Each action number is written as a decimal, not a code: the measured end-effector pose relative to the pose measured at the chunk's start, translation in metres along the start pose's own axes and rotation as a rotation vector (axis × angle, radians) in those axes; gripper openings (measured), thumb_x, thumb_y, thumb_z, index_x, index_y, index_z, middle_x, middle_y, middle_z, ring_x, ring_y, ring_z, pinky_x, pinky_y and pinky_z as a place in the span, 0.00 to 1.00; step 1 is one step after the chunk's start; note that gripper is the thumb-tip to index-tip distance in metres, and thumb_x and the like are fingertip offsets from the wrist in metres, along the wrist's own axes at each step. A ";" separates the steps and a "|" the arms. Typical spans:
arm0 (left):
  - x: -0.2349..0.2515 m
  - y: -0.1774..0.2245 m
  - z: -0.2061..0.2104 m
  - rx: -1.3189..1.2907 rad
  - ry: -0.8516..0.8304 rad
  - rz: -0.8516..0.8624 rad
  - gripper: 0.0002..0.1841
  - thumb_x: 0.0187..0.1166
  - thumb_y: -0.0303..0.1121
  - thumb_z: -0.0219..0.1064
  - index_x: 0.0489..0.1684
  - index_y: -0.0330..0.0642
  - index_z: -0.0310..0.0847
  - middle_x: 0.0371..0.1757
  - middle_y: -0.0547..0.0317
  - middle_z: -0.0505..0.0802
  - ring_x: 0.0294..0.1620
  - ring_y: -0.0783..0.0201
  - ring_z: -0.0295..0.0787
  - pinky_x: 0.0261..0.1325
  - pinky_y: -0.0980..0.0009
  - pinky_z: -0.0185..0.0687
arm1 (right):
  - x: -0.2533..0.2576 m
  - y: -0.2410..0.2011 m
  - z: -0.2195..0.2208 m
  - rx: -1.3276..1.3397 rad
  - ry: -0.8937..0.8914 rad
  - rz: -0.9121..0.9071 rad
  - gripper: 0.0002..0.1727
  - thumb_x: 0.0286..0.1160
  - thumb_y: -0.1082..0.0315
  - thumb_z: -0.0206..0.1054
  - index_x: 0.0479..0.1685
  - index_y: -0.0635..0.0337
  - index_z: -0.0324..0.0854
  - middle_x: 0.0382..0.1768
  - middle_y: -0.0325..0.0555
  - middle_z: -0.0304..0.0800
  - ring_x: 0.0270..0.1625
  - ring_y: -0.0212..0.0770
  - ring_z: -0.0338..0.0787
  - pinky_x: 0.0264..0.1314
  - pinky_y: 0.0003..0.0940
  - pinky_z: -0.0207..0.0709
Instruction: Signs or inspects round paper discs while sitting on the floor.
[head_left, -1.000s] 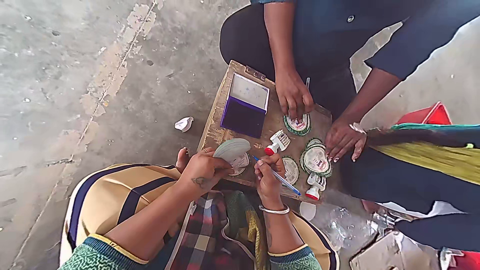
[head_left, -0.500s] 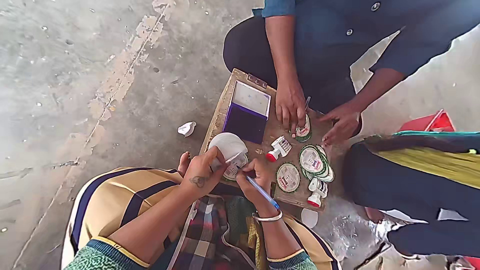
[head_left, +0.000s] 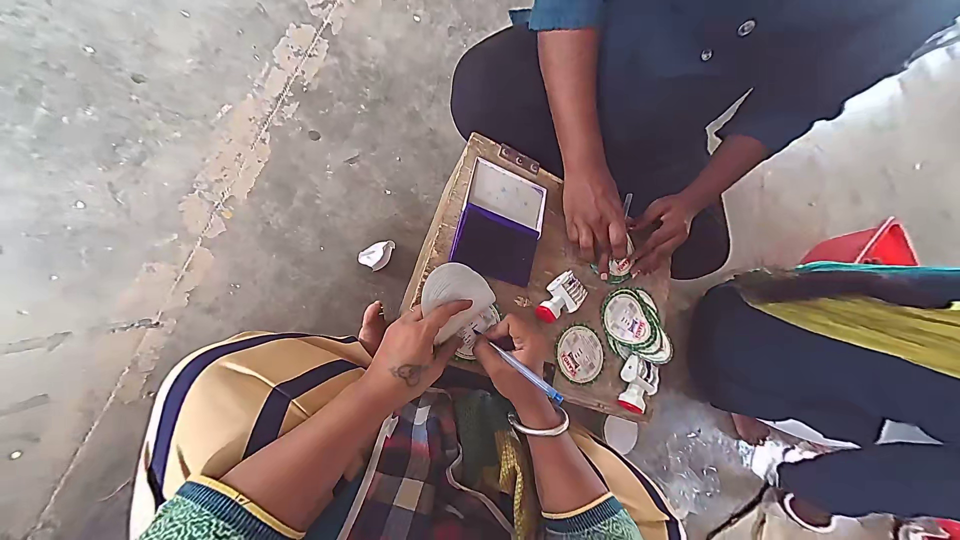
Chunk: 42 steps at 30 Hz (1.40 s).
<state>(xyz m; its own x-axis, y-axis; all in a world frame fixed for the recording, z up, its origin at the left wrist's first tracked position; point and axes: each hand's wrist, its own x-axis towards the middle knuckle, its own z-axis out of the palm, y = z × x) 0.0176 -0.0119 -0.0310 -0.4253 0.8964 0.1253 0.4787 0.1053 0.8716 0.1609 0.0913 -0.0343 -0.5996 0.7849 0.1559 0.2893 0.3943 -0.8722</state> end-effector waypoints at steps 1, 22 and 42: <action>0.000 0.001 0.000 0.005 0.000 -0.006 0.22 0.71 0.28 0.74 0.67 0.40 0.87 0.51 0.43 0.96 0.52 0.42 0.94 0.62 0.34 0.73 | 0.000 -0.001 0.001 0.011 0.018 0.004 0.05 0.55 0.72 0.70 0.21 0.56 0.78 0.22 0.28 0.85 0.25 0.13 0.81 0.30 0.12 0.74; -0.002 0.001 0.002 0.006 0.023 -0.043 0.22 0.71 0.29 0.74 0.67 0.39 0.87 0.54 0.43 0.96 0.53 0.41 0.93 0.62 0.35 0.73 | 0.002 0.002 0.006 0.014 0.025 0.002 0.04 0.58 0.71 0.71 0.22 0.60 0.83 0.22 0.31 0.87 0.24 0.15 0.81 0.29 0.14 0.74; -0.001 0.001 0.001 -0.006 0.017 -0.059 0.21 0.73 0.26 0.72 0.67 0.40 0.86 0.57 0.42 0.95 0.58 0.41 0.93 0.65 0.34 0.71 | 0.004 0.000 0.008 -0.002 0.080 0.073 0.04 0.57 0.71 0.71 0.23 0.59 0.82 0.23 0.30 0.86 0.26 0.16 0.81 0.32 0.16 0.75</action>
<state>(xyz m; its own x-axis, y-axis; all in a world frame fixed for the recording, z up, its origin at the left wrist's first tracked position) 0.0192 -0.0119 -0.0307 -0.4658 0.8811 0.0820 0.4478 0.1548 0.8807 0.1523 0.0907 -0.0372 -0.5155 0.8472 0.1283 0.3318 0.3354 -0.8817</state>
